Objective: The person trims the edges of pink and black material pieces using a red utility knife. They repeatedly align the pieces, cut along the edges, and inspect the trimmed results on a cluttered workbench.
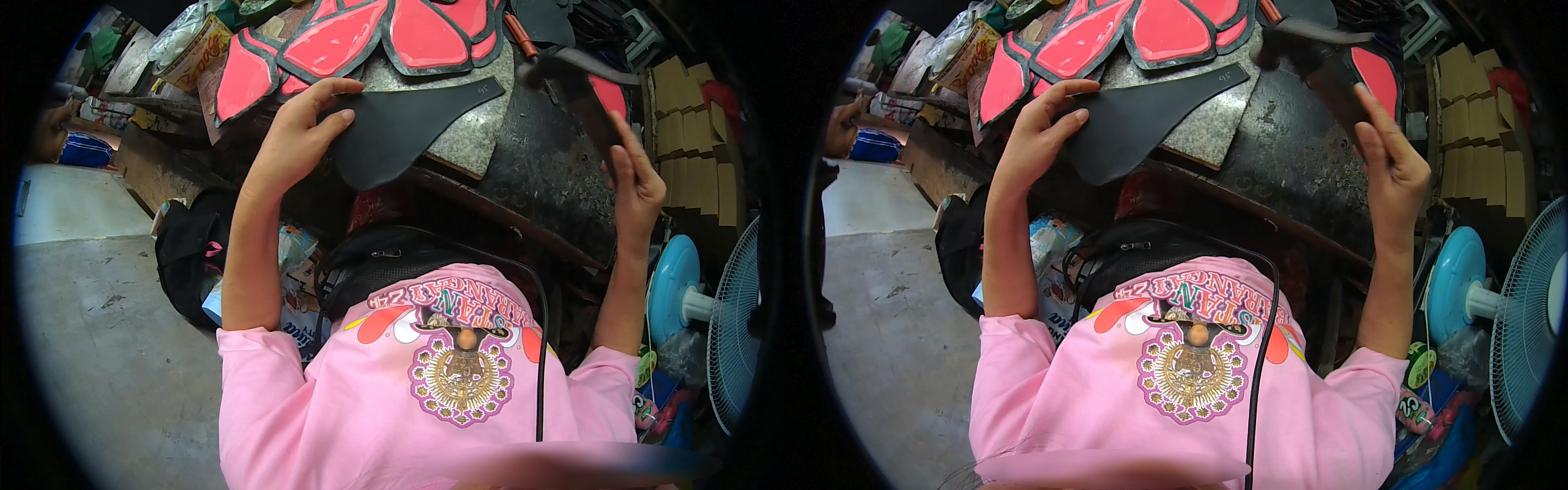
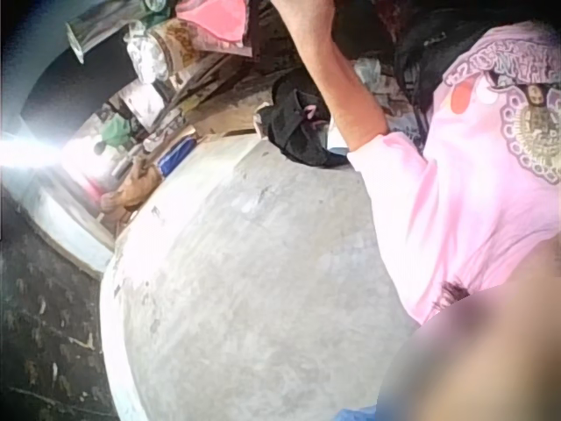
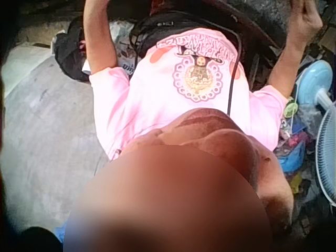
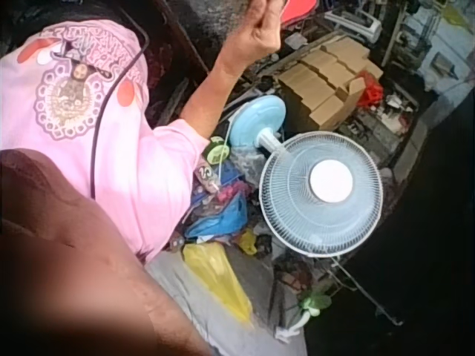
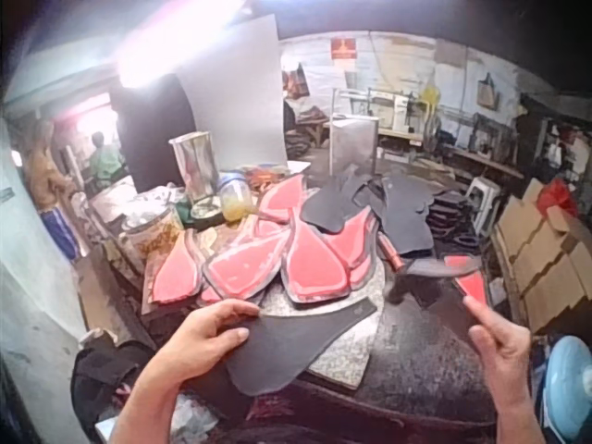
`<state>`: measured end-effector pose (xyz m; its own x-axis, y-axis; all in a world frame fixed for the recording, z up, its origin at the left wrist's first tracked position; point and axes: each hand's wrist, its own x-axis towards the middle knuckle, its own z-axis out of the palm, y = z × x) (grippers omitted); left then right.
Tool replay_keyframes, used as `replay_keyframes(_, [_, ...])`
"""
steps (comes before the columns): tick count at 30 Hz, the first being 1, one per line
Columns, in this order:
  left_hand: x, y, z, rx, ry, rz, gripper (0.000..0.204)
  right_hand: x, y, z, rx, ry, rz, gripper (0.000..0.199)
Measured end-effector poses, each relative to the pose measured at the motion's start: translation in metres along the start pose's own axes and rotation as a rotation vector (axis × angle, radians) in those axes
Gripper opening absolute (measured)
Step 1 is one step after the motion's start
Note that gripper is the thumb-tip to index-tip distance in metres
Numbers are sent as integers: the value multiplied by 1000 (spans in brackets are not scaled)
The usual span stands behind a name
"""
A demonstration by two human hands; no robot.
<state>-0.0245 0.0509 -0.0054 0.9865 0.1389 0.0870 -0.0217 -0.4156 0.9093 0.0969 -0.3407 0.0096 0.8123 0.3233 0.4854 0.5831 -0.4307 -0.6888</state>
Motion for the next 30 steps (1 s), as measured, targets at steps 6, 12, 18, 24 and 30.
replay_keyframes(6, [2, 2, -5, -20, -58, -18, 36, 12, 1, 37, -114, -128, 10, 37])
replay_keyframes(12, [-2, 5, -7, 27, -52, -36, 36, 18, 4, 20, 21, -71, 79, 36])
replay_keyframes(18, [3, 2, 4, 1, -33, 29, 35, 8, 3, 45, -141, -207, 86, 36])
replay_keyframes(24, [17, 7, 25, 94, 30, 100, 34, 4, -1, 19, -68, -183, 6, 39])
replay_keyframes(30, [52, 2, 53, 401, 238, 332, 29, -1, -3, 40, 44, -139, -62, 37])
